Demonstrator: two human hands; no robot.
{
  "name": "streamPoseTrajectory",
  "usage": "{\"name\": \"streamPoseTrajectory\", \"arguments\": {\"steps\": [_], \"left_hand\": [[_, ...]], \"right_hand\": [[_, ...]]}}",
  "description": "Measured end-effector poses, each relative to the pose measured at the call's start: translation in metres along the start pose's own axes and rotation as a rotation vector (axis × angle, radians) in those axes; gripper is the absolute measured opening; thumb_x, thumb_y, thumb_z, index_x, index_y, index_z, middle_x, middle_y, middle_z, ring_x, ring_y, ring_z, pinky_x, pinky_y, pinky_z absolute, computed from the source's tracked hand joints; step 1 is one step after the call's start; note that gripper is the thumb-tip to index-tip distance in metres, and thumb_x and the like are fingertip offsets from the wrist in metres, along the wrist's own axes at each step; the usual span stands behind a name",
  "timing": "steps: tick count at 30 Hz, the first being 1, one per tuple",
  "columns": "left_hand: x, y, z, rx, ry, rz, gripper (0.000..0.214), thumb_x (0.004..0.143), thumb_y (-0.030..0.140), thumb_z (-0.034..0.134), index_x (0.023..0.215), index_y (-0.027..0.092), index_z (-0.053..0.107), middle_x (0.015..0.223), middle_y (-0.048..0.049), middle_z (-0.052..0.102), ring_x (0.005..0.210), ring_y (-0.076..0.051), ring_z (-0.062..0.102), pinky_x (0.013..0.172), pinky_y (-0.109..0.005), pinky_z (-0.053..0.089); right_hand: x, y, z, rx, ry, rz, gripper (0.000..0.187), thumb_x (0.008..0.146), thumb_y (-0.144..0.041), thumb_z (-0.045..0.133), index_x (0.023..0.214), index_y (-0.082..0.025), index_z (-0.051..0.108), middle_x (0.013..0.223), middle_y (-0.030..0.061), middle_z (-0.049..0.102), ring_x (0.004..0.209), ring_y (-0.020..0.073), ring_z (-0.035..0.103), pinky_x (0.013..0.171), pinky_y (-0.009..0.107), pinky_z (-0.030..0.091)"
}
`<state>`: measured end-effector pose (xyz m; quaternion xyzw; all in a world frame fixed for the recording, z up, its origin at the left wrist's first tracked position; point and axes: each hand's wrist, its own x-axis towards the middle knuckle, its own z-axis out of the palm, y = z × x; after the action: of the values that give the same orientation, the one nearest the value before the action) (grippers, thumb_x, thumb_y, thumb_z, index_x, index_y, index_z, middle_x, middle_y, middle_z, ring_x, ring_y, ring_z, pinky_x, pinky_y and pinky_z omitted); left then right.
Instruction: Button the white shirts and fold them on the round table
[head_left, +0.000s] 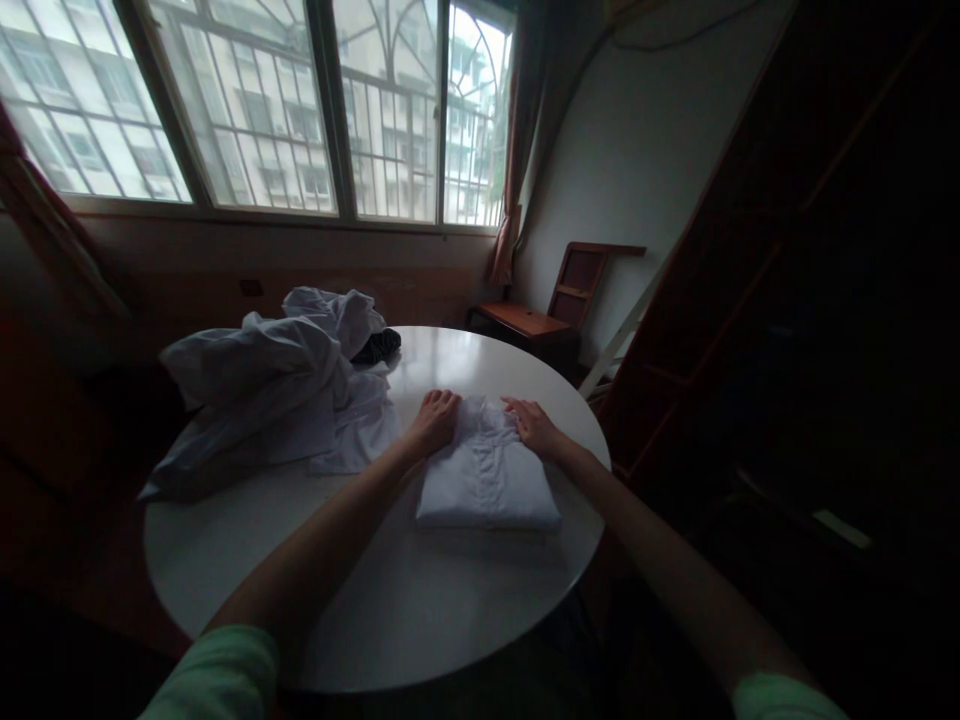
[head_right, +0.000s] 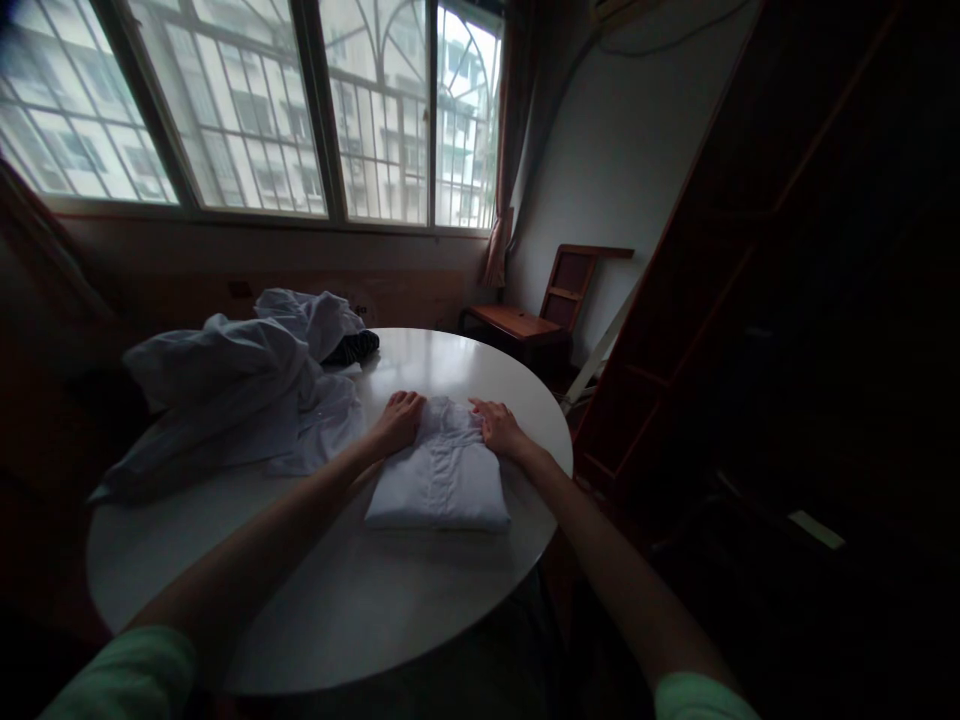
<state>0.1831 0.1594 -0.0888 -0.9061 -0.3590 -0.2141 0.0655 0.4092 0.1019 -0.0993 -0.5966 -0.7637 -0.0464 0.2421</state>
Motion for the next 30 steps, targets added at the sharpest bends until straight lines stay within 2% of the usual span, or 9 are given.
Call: {"name": "streamPoseTrajectory", "arguments": {"steps": [4, 6, 8, 10, 13, 19, 22, 25, 30], "left_hand": [[-0.005, 0.001, -0.006, 0.039, -0.006, 0.012, 0.024, 0.068, 0.011, 0.049, 0.09, 0.015, 0.058, 0.094, -0.0098, 0.056, 0.095, -0.023, 0.048, 0.088, -0.033, 0.035], [-0.006, -0.001, -0.007, 0.041, -0.024, 0.005, 0.023, 0.067, 0.01, 0.049, 0.088, 0.016, 0.059, 0.092, -0.009, 0.057, 0.093, -0.022, 0.049, 0.086, -0.032, 0.036], [-0.007, -0.005, -0.008, 0.045, -0.026, -0.027, 0.023, 0.068, 0.009, 0.048, 0.086, 0.016, 0.06, 0.092, -0.0085, 0.057, 0.092, -0.02, 0.051, 0.084, -0.032, 0.037], [-0.007, -0.01, -0.009, 0.043, -0.012, -0.094, 0.022, 0.069, 0.01, 0.047, 0.085, 0.017, 0.06, 0.092, -0.0083, 0.057, 0.089, -0.019, 0.052, 0.081, -0.03, 0.038], [-0.011, -0.015, -0.011, -0.01, 0.017, -0.205, 0.021, 0.071, 0.011, 0.046, 0.085, 0.017, 0.06, 0.09, -0.0068, 0.056, 0.084, -0.017, 0.053, 0.075, -0.026, 0.04], [-0.033, -0.023, -0.029, -0.105, 0.136, -0.266, 0.016, 0.074, 0.015, 0.048, 0.086, 0.02, 0.057, 0.1, -0.0055, 0.051, 0.079, -0.014, 0.053, 0.063, -0.023, 0.039], [-0.042, -0.031, -0.037, -0.112, 0.187, -0.371, 0.015, 0.074, 0.012, 0.045, 0.082, 0.019, 0.056, 0.101, -0.0054, 0.053, 0.077, -0.014, 0.055, 0.062, -0.023, 0.038], [-0.045, -0.04, -0.039, -0.21, 0.202, -0.521, 0.01, 0.07, 0.015, 0.05, 0.078, 0.018, 0.056, 0.083, -0.0038, 0.059, 0.067, -0.014, 0.055, 0.058, -0.023, 0.037], [-0.041, -0.053, -0.041, -0.647, 0.245, -0.636, 0.017, 0.067, 0.021, 0.046, 0.074, 0.016, 0.061, 0.062, -0.0013, 0.062, 0.062, -0.015, 0.059, 0.058, -0.023, 0.039]], "right_hand": [[0.017, -0.006, -0.015, -0.033, -0.161, -0.042, 0.061, 0.061, -0.005, 0.05, 0.121, -0.018, 0.049, 0.112, 0.0074, 0.059, 0.101, 0.0212, 0.051, 0.085, 0.032, 0.037], [0.025, -0.011, -0.022, -0.083, -0.264, -0.05, 0.055, 0.058, -0.006, 0.054, 0.111, -0.017, 0.056, 0.103, 0.0072, 0.062, 0.095, 0.0214, 0.053, 0.083, 0.031, 0.037], [0.031, -0.017, -0.026, -0.154, -0.293, -0.041, 0.045, 0.056, -0.008, 0.056, 0.101, -0.014, 0.06, 0.095, 0.0085, 0.063, 0.088, 0.0218, 0.054, 0.079, 0.03, 0.038], [0.032, -0.022, -0.027, -0.221, -0.227, -0.015, 0.034, 0.059, -0.009, 0.055, 0.093, -0.011, 0.061, 0.089, 0.0104, 0.062, 0.085, 0.0226, 0.053, 0.078, 0.03, 0.038], [0.025, -0.027, -0.024, -0.234, -0.038, 0.026, 0.018, 0.068, -0.012, 0.049, 0.082, -0.011, 0.061, 0.085, 0.0115, 0.059, 0.083, 0.0222, 0.05, 0.076, 0.031, 0.037], [0.02, -0.037, -0.025, -0.022, 0.303, 0.136, 0.014, 0.07, -0.012, 0.044, 0.069, -0.017, 0.057, 0.087, 0.0088, 0.055, 0.079, 0.0187, 0.05, 0.068, 0.027, 0.039], [0.036, -0.049, -0.027, 0.054, 0.31, 0.254, 0.014, 0.07, -0.015, 0.043, 0.068, -0.018, 0.057, 0.076, 0.0056, 0.057, 0.067, 0.0165, 0.051, 0.06, 0.026, 0.037], [0.054, -0.062, -0.025, 0.186, 0.29, 0.343, 0.01, 0.064, -0.015, 0.047, 0.066, -0.019, 0.056, 0.065, 0.0017, 0.058, 0.061, 0.0155, 0.052, 0.057, 0.024, 0.036], [0.059, -0.07, -0.012, 0.531, 0.412, 0.5, 0.01, 0.059, -0.019, 0.049, 0.068, -0.019, 0.054, 0.057, -0.0026, 0.056, 0.056, 0.0139, 0.052, 0.053, 0.022, 0.038]]}}
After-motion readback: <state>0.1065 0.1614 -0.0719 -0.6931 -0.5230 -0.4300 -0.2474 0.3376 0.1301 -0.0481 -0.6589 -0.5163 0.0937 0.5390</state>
